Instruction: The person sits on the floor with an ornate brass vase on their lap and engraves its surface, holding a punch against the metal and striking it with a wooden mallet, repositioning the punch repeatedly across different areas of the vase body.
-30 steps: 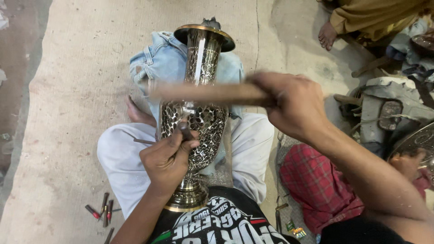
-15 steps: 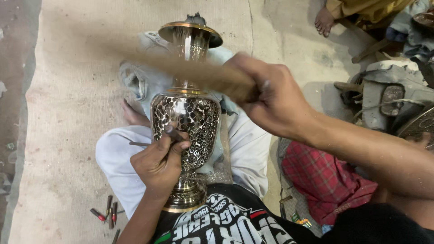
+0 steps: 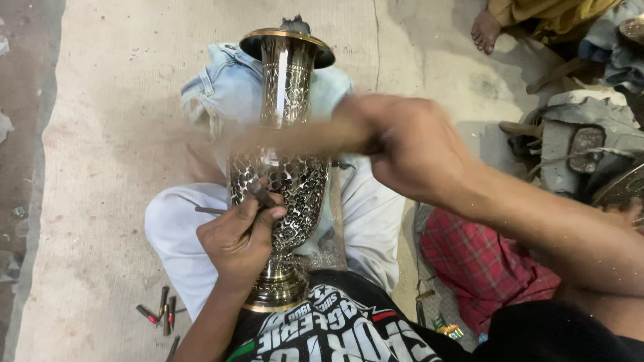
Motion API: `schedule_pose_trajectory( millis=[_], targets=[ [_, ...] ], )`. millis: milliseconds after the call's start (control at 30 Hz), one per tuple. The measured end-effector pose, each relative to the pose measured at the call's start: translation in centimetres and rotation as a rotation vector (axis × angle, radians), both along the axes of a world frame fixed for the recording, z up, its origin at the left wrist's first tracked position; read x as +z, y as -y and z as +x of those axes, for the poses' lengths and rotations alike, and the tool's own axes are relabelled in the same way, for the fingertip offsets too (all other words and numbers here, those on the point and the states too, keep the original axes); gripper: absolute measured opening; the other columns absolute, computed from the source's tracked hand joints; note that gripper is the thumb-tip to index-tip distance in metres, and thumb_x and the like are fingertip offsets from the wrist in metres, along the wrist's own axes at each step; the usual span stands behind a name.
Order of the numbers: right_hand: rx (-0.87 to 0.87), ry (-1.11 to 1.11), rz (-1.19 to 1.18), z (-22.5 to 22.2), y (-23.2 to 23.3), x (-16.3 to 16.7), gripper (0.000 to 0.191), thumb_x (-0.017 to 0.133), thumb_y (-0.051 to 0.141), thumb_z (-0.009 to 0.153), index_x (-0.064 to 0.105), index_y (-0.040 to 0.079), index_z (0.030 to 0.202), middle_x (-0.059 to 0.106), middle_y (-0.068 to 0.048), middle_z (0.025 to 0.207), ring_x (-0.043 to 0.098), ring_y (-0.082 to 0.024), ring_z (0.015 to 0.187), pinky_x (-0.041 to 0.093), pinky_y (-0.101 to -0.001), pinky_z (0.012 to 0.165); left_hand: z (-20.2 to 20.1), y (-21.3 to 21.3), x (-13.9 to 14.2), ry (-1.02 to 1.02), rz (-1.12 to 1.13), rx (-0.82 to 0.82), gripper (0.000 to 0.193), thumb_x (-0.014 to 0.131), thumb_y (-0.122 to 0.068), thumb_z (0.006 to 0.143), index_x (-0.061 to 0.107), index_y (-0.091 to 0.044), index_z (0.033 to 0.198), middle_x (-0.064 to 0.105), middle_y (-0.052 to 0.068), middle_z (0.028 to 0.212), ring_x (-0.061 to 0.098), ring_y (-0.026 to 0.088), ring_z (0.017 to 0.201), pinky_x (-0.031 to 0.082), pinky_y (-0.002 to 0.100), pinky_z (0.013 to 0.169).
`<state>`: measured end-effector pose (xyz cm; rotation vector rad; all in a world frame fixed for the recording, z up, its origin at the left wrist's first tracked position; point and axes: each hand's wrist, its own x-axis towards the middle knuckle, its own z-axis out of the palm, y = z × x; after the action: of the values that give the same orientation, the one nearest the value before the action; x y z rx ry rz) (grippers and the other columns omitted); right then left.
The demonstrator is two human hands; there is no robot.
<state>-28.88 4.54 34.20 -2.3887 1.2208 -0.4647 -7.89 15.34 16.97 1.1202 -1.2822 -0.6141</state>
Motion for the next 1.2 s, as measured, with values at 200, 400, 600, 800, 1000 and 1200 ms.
schedule_pose_trajectory(
  millis=[200,400,600,800,1000,1200],
  targets=[
    [-0.008,-0.054,0.028,-0.1,0.1,0.0,0.025,0.069,0.004,0.084,0.062,0.012,0.106,0.072,-0.003,0.086,0.074,-0.018,0.08,0.056,-0.0401,0.072,0.1,0.1,-0.1,-0.04,-0.017,-0.035,0.022,0.075,0.008,0.095,0.07,0.0,0.115,0.078,0.012,0.097,0.076,0.015,0.088,0.064,0.028,0.083],
    [0.026,-0.066,0.06,-0.2,0.1,-0.3,0.033,0.063,-0.001,0.08,0.067,0.015,0.108,0.074,-0.003,0.095,0.075,-0.019,0.089,0.057,-0.0412,0.078,0.1,0.4,-0.6,-0.086,-0.065,-0.068,0.027,0.073,0.008,0.095,0.069,0.003,0.121,0.078,0.015,0.102,0.076,0.016,0.091,0.065,0.028,0.086],
    [0.008,-0.047,0.024,-0.5,0.0,-0.8,0.048,0.063,-0.007,0.073,0.069,0.013,0.116,0.077,-0.008,0.102,0.077,-0.024,0.092,0.059,-0.0409,0.082,0.4,0.5,-0.5,-0.1,-0.012,-0.085,0.026,0.072,0.009,0.094,0.07,0.004,0.119,0.078,0.014,0.102,0.077,0.016,0.089,0.065,0.027,0.082],
    [0.0,-0.032,-0.05,-0.7,-0.2,-0.7,0.054,0.061,-0.008,0.07,0.07,0.011,0.12,0.076,-0.012,0.107,0.077,-0.028,0.092,0.062,-0.0387,0.081,0.7,0.6,-0.2,-0.09,0.002,-0.101,0.028,0.074,0.01,0.092,0.07,0.004,0.119,0.079,0.012,0.1,0.076,0.014,0.087,0.064,0.026,0.082],
    [-0.048,-0.099,-0.073,-0.6,-0.3,-0.9,0.05,0.061,-0.009,0.071,0.072,0.012,0.115,0.077,-0.011,0.1,0.077,-0.027,0.086,0.061,-0.0409,0.074,0.9,0.7,-0.1,-0.13,0.066,-0.144,0.029,0.072,0.011,0.091,0.071,0.003,0.119,0.079,0.013,0.101,0.077,0.015,0.088,0.065,0.026,0.08],
    [-0.027,-0.181,-0.1,-0.5,-0.2,-1.2,0.047,0.061,-0.01,0.071,0.071,0.011,0.113,0.078,-0.008,0.094,0.077,-0.022,0.08,0.058,-0.0402,0.076,1.2,1.2,-0.6,-0.187,-0.037,-0.222,0.028,0.068,0.014,0.095,0.07,-0.001,0.119,0.076,0.015,0.111,0.078,0.019,0.098,0.067,0.028,0.088]
  ],
)
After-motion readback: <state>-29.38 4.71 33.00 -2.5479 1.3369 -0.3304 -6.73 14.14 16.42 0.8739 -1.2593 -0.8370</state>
